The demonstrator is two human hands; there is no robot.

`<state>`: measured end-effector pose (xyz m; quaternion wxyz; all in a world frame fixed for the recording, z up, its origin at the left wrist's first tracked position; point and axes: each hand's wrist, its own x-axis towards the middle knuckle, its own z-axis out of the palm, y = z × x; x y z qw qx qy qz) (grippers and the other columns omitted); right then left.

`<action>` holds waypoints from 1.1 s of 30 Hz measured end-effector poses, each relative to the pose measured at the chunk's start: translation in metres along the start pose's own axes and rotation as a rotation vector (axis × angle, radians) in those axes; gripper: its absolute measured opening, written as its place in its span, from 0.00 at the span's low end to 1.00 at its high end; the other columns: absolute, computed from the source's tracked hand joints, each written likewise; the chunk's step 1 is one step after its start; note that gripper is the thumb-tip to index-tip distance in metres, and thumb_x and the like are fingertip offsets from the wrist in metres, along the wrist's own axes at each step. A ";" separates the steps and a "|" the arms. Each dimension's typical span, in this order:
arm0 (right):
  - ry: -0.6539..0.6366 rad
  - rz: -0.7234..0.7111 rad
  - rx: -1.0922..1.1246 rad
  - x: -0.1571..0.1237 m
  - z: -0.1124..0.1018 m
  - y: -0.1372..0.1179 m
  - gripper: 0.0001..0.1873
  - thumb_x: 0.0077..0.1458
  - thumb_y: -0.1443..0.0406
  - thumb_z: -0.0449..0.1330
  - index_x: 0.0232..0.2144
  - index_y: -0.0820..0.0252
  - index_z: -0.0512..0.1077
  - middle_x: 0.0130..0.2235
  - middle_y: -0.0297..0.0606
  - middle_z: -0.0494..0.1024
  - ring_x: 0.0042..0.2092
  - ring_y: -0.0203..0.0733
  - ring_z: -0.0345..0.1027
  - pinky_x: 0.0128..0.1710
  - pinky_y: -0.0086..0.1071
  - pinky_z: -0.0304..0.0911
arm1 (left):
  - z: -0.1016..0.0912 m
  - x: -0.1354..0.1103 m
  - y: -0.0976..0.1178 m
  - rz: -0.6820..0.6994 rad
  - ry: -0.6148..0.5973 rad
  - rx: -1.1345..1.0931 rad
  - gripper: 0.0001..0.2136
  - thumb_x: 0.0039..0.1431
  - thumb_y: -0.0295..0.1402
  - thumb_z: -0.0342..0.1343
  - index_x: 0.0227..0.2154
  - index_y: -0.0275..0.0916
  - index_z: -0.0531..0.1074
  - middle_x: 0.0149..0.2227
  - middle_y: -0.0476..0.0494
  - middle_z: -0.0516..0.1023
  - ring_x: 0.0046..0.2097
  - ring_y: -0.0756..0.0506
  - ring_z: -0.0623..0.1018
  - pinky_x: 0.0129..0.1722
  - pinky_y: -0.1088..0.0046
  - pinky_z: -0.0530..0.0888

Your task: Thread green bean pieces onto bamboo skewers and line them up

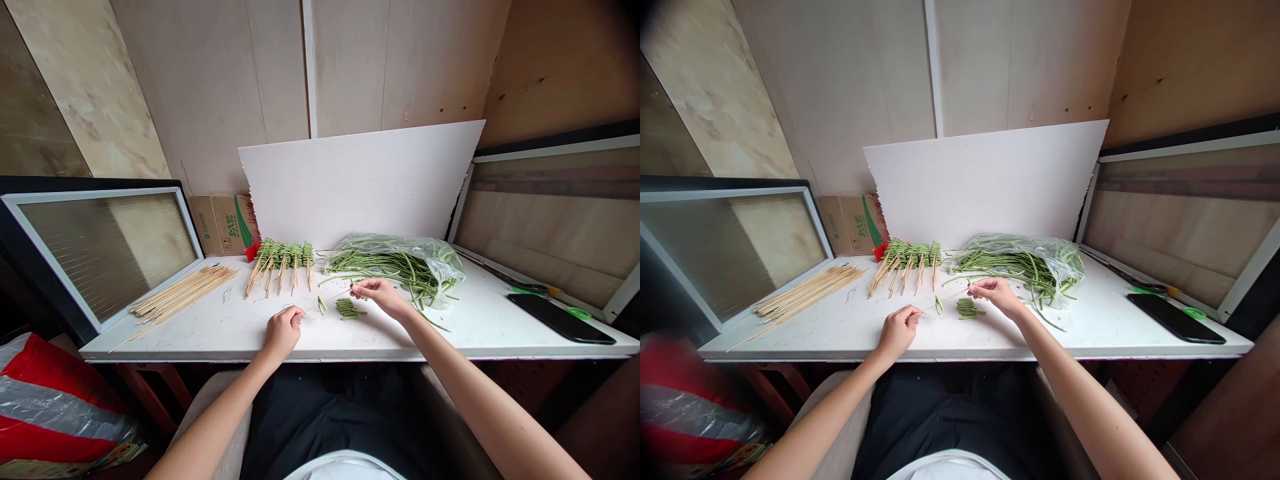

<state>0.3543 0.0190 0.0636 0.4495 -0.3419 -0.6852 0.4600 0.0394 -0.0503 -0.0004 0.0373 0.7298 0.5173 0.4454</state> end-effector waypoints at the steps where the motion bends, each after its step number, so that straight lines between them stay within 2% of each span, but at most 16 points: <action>1: -0.002 0.001 -0.002 0.000 0.001 0.000 0.17 0.50 0.49 0.73 0.32 0.55 0.85 0.35 0.40 0.84 0.37 0.45 0.72 0.42 0.38 0.66 | 0.000 0.000 0.000 -0.005 0.000 -0.001 0.09 0.66 0.27 0.52 0.33 0.42 0.77 0.29 0.48 0.79 0.32 0.46 0.76 0.35 0.73 0.68; 9: -0.022 0.031 -0.018 -0.002 0.007 -0.002 0.19 0.52 0.47 0.70 0.33 0.56 0.84 0.36 0.40 0.84 0.37 0.45 0.72 0.43 0.39 0.66 | 0.000 0.001 -0.001 -0.040 0.001 -0.010 0.10 0.65 0.28 0.51 0.33 0.41 0.78 0.28 0.47 0.79 0.31 0.46 0.76 0.35 0.73 0.68; 17: 0.024 0.027 0.018 0.000 0.005 -0.001 0.22 0.52 0.46 0.70 0.37 0.57 0.83 0.39 0.43 0.84 0.38 0.45 0.73 0.39 0.37 0.64 | 0.000 0.002 0.000 -0.042 0.011 -0.064 0.10 0.67 0.31 0.52 0.35 0.41 0.78 0.29 0.47 0.80 0.32 0.46 0.77 0.36 0.72 0.70; 23: 0.007 0.022 0.072 0.002 0.003 0.004 0.19 0.53 0.48 0.71 0.36 0.56 0.84 0.39 0.42 0.84 0.38 0.44 0.72 0.39 0.37 0.64 | 0.001 0.002 -0.001 -0.042 0.017 -0.063 0.10 0.68 0.32 0.52 0.35 0.41 0.79 0.30 0.46 0.80 0.32 0.46 0.78 0.36 0.72 0.71; 33: 0.007 0.015 0.054 0.001 0.004 0.004 0.20 0.53 0.47 0.71 0.34 0.57 0.83 0.38 0.42 0.83 0.39 0.44 0.72 0.40 0.37 0.64 | 0.000 0.001 -0.002 -0.032 -0.012 -0.035 0.10 0.67 0.29 0.51 0.35 0.41 0.77 0.29 0.48 0.79 0.32 0.46 0.77 0.36 0.72 0.69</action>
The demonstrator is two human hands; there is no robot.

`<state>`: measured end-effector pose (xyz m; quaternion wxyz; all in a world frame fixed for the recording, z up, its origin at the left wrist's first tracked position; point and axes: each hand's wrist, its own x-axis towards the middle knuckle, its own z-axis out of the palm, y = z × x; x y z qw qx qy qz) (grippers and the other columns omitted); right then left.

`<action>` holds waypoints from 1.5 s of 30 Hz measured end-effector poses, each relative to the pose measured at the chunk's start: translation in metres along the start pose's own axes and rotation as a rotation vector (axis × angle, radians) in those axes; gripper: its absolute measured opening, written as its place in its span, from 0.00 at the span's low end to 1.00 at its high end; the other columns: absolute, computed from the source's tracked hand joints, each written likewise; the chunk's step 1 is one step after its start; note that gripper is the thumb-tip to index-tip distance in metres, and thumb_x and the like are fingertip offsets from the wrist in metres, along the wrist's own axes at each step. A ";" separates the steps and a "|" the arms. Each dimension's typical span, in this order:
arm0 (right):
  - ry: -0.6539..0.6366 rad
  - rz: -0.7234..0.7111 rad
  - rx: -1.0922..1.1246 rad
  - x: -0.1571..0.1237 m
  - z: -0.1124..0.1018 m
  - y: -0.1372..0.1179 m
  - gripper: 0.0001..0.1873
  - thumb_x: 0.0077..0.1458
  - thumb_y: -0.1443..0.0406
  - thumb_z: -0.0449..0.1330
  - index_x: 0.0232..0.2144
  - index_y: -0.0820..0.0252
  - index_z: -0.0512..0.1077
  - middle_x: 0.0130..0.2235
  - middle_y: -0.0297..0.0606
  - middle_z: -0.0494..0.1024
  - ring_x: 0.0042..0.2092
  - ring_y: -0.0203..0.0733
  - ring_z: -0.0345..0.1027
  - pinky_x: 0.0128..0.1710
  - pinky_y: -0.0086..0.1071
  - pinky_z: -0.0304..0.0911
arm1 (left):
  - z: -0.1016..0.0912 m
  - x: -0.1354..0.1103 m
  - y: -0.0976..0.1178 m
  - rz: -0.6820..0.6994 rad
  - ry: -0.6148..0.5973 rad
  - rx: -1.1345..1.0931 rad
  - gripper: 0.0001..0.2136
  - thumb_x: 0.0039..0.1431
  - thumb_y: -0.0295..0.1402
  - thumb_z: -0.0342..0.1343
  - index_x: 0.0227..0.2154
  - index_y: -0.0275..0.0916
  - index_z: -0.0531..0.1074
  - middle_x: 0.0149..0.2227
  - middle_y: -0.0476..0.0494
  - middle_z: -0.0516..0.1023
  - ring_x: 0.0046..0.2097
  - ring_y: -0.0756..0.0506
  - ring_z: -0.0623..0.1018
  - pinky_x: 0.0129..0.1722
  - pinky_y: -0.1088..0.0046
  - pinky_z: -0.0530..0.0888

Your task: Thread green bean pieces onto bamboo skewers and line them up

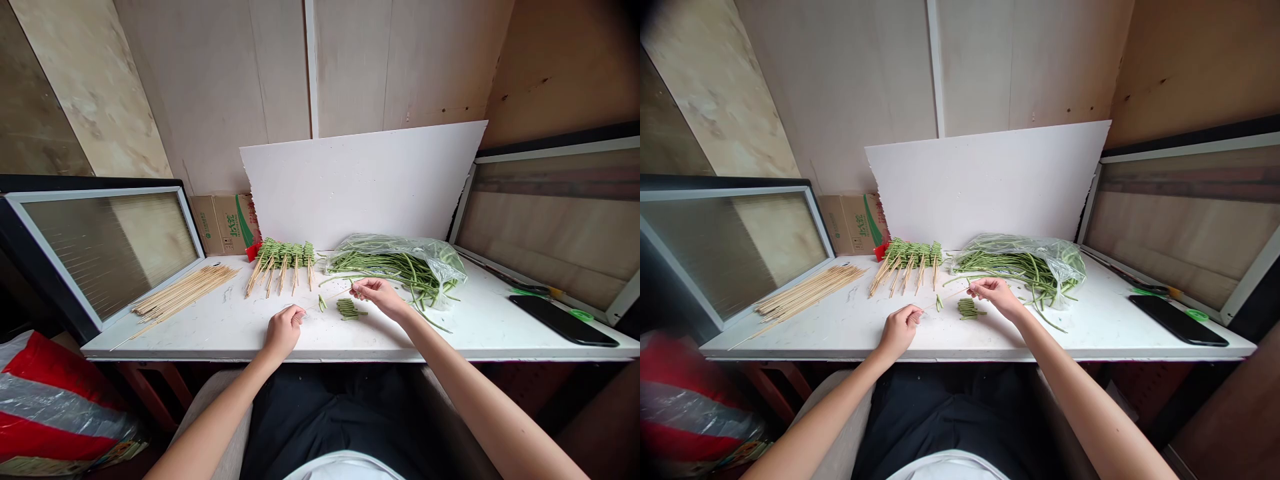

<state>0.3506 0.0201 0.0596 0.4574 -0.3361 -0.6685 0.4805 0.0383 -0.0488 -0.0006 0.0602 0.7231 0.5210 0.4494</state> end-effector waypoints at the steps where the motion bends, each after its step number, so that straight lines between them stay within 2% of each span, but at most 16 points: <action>1: 0.006 0.004 -0.007 0.000 0.001 -0.001 0.20 0.52 0.47 0.71 0.34 0.57 0.83 0.38 0.42 0.83 0.39 0.44 0.72 0.40 0.37 0.64 | 0.000 0.000 0.000 0.002 -0.005 0.004 0.10 0.68 0.29 0.50 0.35 0.41 0.77 0.28 0.48 0.79 0.32 0.47 0.76 0.36 0.73 0.69; 9: 0.028 -0.012 0.006 -0.001 0.009 -0.002 0.22 0.52 0.45 0.70 0.32 0.57 0.82 0.36 0.41 0.82 0.35 0.41 0.70 0.38 0.37 0.64 | -0.001 0.000 0.000 0.003 -0.031 0.009 0.11 0.70 0.30 0.48 0.36 0.41 0.76 0.28 0.49 0.78 0.31 0.46 0.77 0.37 0.73 0.69; 15: 0.038 0.019 -0.016 -0.001 0.013 -0.001 0.24 0.50 0.43 0.70 0.32 0.58 0.81 0.37 0.43 0.82 0.35 0.42 0.70 0.37 0.36 0.65 | 0.001 0.002 -0.005 -0.044 -0.023 -0.013 0.10 0.67 0.28 0.50 0.34 0.41 0.76 0.28 0.49 0.79 0.32 0.46 0.78 0.36 0.73 0.70; 24: 0.079 0.009 0.053 -0.001 0.022 0.007 0.23 0.51 0.45 0.71 0.30 0.58 0.80 0.34 0.41 0.81 0.33 0.41 0.69 0.36 0.36 0.64 | 0.002 0.002 -0.005 -0.071 -0.006 -0.034 0.09 0.65 0.26 0.51 0.32 0.41 0.74 0.28 0.49 0.80 0.32 0.46 0.78 0.37 0.72 0.69; 30: 0.101 0.055 0.094 -0.001 0.028 0.009 0.23 0.50 0.44 0.71 0.29 0.58 0.79 0.34 0.41 0.80 0.39 0.45 0.73 0.36 0.35 0.64 | 0.003 0.002 -0.006 -0.073 0.007 -0.038 0.09 0.64 0.26 0.51 0.31 0.41 0.73 0.28 0.49 0.80 0.32 0.46 0.79 0.36 0.72 0.70; 37: 0.187 0.076 0.197 0.000 0.040 0.012 0.22 0.48 0.46 0.73 0.31 0.57 0.80 0.42 0.46 0.82 0.48 0.51 0.74 0.37 0.36 0.64 | 0.005 0.002 -0.009 -0.080 0.026 -0.047 0.09 0.63 0.26 0.51 0.29 0.41 0.72 0.27 0.48 0.80 0.32 0.46 0.79 0.36 0.72 0.70; 41: 0.226 0.058 0.175 0.001 0.046 0.012 0.22 0.48 0.45 0.73 0.31 0.57 0.81 0.44 0.46 0.83 0.48 0.52 0.74 0.38 0.37 0.65 | 0.005 0.001 -0.009 -0.100 0.026 -0.055 0.08 0.62 0.27 0.52 0.28 0.42 0.71 0.27 0.48 0.79 0.31 0.46 0.78 0.35 0.72 0.71; 45: 0.208 0.040 0.115 -0.004 0.064 0.013 0.22 0.47 0.45 0.73 0.30 0.57 0.81 0.41 0.44 0.83 0.44 0.49 0.74 0.38 0.37 0.65 | 0.004 0.001 -0.006 -0.066 0.012 -0.056 0.08 0.62 0.27 0.51 0.29 0.41 0.71 0.27 0.48 0.78 0.30 0.46 0.77 0.35 0.72 0.70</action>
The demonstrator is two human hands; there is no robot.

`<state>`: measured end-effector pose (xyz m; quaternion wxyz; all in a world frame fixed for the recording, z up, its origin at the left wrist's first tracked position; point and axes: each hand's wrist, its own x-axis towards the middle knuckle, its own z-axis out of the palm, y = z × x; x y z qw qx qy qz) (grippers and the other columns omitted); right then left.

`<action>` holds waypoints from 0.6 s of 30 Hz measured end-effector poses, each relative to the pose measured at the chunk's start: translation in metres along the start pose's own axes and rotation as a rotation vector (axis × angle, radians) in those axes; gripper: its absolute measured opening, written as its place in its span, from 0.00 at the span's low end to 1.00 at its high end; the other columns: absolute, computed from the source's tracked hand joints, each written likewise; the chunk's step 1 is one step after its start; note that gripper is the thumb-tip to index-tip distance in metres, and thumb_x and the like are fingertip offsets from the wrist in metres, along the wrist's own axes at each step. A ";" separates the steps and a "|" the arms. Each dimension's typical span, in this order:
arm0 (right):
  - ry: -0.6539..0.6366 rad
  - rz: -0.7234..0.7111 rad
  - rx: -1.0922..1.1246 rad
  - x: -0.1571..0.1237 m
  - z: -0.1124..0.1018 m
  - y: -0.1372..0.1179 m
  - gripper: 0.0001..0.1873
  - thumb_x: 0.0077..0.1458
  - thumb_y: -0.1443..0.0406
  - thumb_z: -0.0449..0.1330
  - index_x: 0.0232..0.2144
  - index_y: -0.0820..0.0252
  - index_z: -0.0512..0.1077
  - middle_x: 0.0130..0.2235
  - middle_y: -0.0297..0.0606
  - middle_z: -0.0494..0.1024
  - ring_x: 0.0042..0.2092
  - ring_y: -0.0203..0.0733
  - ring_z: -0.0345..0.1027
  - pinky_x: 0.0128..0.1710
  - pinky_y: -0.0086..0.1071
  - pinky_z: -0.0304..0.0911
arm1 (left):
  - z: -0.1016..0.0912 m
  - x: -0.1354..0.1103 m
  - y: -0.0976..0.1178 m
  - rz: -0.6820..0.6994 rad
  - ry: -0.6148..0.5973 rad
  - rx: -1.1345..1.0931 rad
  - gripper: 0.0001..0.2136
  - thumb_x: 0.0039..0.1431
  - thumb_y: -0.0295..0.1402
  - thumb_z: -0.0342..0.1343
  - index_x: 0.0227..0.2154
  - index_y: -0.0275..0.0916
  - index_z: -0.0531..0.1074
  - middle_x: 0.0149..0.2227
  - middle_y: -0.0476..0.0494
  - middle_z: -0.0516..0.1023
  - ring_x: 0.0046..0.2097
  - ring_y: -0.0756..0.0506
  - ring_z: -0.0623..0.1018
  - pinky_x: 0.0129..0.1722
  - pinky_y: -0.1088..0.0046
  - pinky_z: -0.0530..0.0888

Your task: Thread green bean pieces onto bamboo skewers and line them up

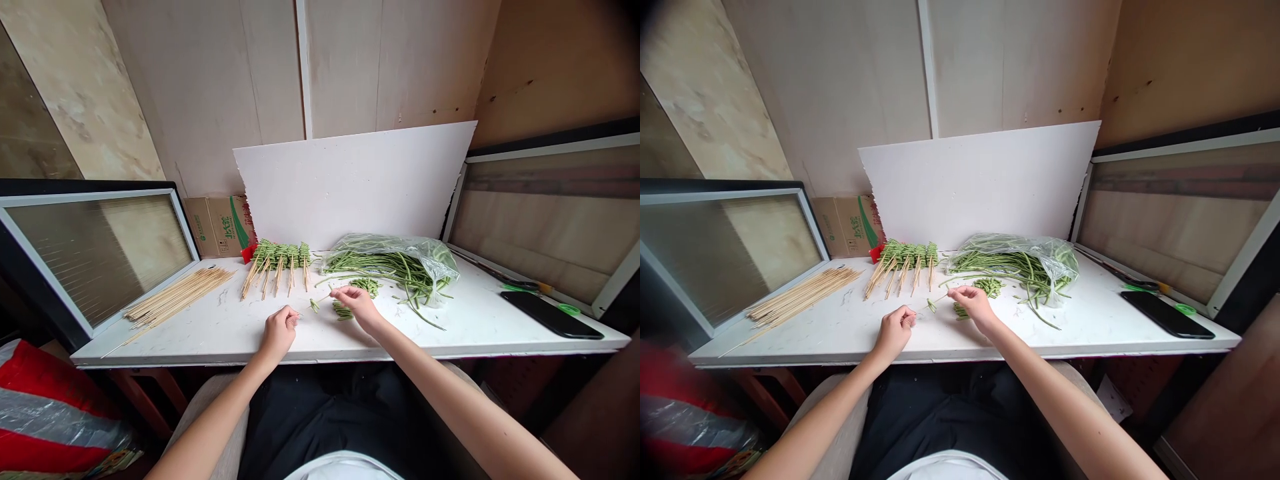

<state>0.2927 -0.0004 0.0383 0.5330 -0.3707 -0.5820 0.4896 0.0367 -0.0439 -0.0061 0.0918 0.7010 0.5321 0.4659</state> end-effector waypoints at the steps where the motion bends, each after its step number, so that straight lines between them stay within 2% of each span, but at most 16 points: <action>1: -0.012 -0.010 -0.012 -0.003 0.005 0.002 0.22 0.47 0.45 0.73 0.30 0.57 0.81 0.40 0.43 0.83 0.43 0.49 0.74 0.38 0.37 0.65 | 0.000 0.000 0.001 0.013 -0.001 0.004 0.08 0.63 0.27 0.50 0.29 0.41 0.71 0.27 0.48 0.78 0.30 0.46 0.77 0.35 0.72 0.70; 6: -0.045 -0.068 -0.038 -0.013 0.029 0.012 0.20 0.47 0.46 0.73 0.30 0.55 0.82 0.39 0.42 0.84 0.44 0.51 0.76 0.47 0.42 0.67 | -0.001 -0.001 0.005 0.049 -0.016 0.013 0.09 0.62 0.27 0.50 0.28 0.41 0.71 0.26 0.48 0.77 0.30 0.47 0.75 0.35 0.72 0.70; 10: -0.071 -0.075 -0.043 -0.015 0.032 0.009 0.19 0.47 0.46 0.73 0.30 0.54 0.83 0.39 0.42 0.85 0.45 0.53 0.77 0.50 0.44 0.67 | -0.001 -0.002 0.005 0.085 -0.031 0.009 0.08 0.64 0.28 0.49 0.30 0.41 0.71 0.27 0.48 0.76 0.30 0.46 0.75 0.35 0.72 0.70; 12: -0.106 -0.091 -0.068 -0.011 0.026 0.003 0.19 0.48 0.46 0.73 0.32 0.53 0.84 0.42 0.42 0.85 0.47 0.54 0.77 0.51 0.45 0.68 | -0.001 -0.001 0.005 0.092 -0.029 0.000 0.08 0.65 0.29 0.49 0.31 0.42 0.71 0.28 0.48 0.77 0.30 0.46 0.76 0.35 0.72 0.70; 15: -0.167 -0.113 -0.135 -0.002 0.004 -0.007 0.20 0.48 0.47 0.73 0.37 0.54 0.85 0.50 0.45 0.84 0.51 0.56 0.76 0.49 0.44 0.69 | -0.001 -0.001 0.004 0.085 -0.024 -0.009 0.09 0.67 0.31 0.49 0.32 0.42 0.71 0.28 0.48 0.78 0.31 0.46 0.77 0.35 0.73 0.70; 18: -0.237 -0.121 -0.275 0.009 -0.025 -0.016 0.22 0.50 0.46 0.72 0.38 0.55 0.85 0.48 0.46 0.84 0.47 0.54 0.76 0.43 0.42 0.69 | -0.001 0.000 0.004 0.059 -0.007 -0.020 0.09 0.69 0.33 0.48 0.33 0.42 0.71 0.28 0.47 0.78 0.31 0.45 0.78 0.35 0.72 0.71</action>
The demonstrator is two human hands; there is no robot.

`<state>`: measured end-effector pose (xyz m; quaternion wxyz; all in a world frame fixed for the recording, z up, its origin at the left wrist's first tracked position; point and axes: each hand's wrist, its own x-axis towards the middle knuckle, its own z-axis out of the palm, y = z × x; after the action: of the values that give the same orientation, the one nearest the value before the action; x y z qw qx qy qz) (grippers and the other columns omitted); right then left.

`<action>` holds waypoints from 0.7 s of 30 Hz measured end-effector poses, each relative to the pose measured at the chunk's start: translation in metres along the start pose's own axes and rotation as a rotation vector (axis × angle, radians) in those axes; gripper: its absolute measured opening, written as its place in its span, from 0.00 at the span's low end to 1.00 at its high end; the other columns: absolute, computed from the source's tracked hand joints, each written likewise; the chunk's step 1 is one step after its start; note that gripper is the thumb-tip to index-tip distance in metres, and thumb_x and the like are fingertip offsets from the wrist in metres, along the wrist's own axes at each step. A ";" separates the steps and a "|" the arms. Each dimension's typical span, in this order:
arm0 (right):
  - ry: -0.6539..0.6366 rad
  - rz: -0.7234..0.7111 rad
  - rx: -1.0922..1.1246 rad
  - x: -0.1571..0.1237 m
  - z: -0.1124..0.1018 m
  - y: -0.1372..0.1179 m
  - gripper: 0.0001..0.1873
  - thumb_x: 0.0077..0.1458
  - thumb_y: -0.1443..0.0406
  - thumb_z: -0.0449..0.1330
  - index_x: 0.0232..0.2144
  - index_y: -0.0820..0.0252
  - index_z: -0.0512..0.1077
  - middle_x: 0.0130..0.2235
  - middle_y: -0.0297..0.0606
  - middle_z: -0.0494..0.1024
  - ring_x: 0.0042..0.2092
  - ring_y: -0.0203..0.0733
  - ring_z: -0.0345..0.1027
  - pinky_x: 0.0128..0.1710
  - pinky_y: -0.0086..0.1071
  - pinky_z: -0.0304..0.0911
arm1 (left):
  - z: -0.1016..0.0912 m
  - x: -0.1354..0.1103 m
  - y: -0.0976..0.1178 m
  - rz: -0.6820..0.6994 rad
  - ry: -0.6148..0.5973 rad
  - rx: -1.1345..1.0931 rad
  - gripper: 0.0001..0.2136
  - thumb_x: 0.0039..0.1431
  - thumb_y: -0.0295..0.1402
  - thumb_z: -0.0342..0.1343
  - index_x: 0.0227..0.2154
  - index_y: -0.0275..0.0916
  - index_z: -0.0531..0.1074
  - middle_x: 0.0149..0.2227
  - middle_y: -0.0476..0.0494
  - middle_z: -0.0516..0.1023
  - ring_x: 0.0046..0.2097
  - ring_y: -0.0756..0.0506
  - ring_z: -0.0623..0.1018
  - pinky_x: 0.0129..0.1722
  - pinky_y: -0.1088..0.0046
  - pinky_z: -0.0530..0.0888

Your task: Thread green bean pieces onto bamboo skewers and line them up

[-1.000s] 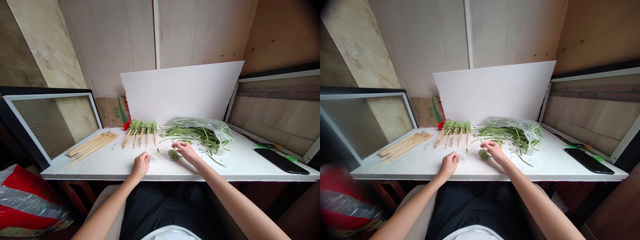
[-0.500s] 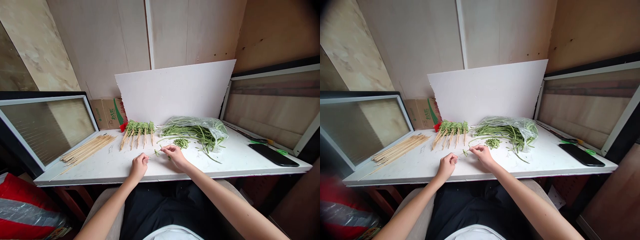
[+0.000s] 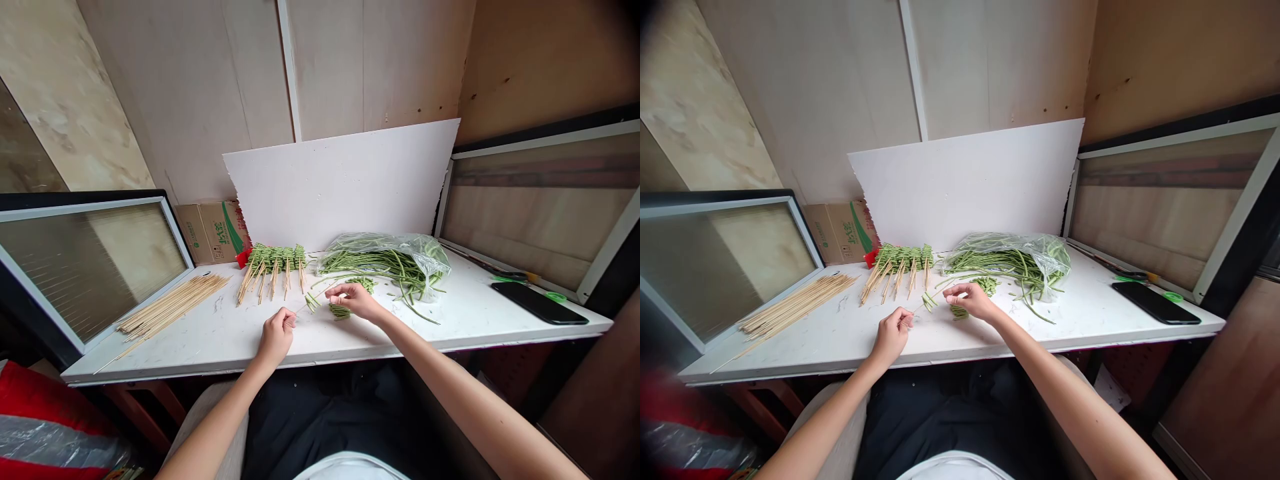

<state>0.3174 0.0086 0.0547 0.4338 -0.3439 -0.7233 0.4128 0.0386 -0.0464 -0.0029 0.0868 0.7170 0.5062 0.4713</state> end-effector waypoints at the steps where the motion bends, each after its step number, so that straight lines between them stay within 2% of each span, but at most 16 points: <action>1: -0.033 -0.009 -0.092 0.000 -0.010 0.001 0.21 0.50 0.47 0.72 0.37 0.55 0.85 0.45 0.45 0.85 0.44 0.53 0.76 0.42 0.41 0.68 | 0.000 0.000 0.000 -0.003 0.003 0.000 0.09 0.69 0.33 0.48 0.33 0.42 0.71 0.28 0.47 0.79 0.31 0.45 0.78 0.35 0.72 0.71; 4: -0.161 -0.029 -0.356 -0.001 -0.032 0.004 0.15 0.48 0.49 0.73 0.30 0.53 0.85 0.35 0.42 0.85 0.39 0.51 0.73 0.38 0.39 0.65 | 0.001 0.000 -0.001 0.004 0.002 0.006 0.09 0.69 0.33 0.48 0.33 0.42 0.71 0.28 0.47 0.79 0.32 0.45 0.78 0.35 0.72 0.71; 7: -0.286 0.003 -0.467 -0.004 -0.036 0.009 0.08 0.48 0.55 0.73 0.29 0.50 0.85 0.32 0.40 0.84 0.37 0.50 0.72 0.35 0.38 0.63 | 0.002 -0.001 -0.002 0.012 0.000 0.014 0.09 0.69 0.33 0.48 0.34 0.41 0.71 0.29 0.47 0.79 0.32 0.45 0.78 0.35 0.72 0.71; 11: -0.229 -0.045 -0.610 -0.006 -0.025 0.009 0.01 0.48 0.63 0.73 0.27 0.51 0.84 0.32 0.41 0.83 0.40 0.54 0.71 0.36 0.38 0.62 | 0.001 -0.001 -0.002 0.009 -0.004 0.023 0.09 0.69 0.33 0.49 0.34 0.42 0.71 0.29 0.47 0.79 0.32 0.45 0.78 0.35 0.73 0.70; 16: -0.222 -0.131 -0.839 -0.009 -0.013 -0.004 0.06 0.57 0.66 0.67 0.29 0.54 0.83 0.34 0.45 0.83 0.48 0.57 0.69 0.43 0.40 0.63 | 0.001 -0.001 -0.002 -0.003 -0.009 0.019 0.09 0.69 0.34 0.49 0.33 0.42 0.71 0.29 0.47 0.79 0.32 0.45 0.78 0.35 0.72 0.70; 18: -0.226 -0.116 -0.847 -0.009 -0.014 -0.007 0.07 0.60 0.66 0.64 0.31 0.57 0.82 0.36 0.47 0.82 0.48 0.56 0.70 0.44 0.39 0.64 | 0.001 -0.001 -0.002 -0.009 -0.007 0.012 0.09 0.69 0.34 0.48 0.33 0.42 0.70 0.29 0.47 0.79 0.32 0.45 0.78 0.36 0.72 0.71; 21: -0.176 -0.064 -0.678 -0.007 -0.021 -0.004 0.11 0.64 0.61 0.61 0.35 0.59 0.81 0.37 0.46 0.83 0.43 0.51 0.73 0.42 0.38 0.66 | 0.001 -0.001 -0.001 -0.012 -0.002 0.012 0.09 0.69 0.34 0.48 0.33 0.42 0.70 0.29 0.47 0.78 0.32 0.45 0.78 0.36 0.72 0.70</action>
<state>0.3384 0.0074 0.0623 0.2438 -0.4085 -0.8643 0.1633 0.0388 -0.0463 -0.0050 0.0856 0.7150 0.5131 0.4671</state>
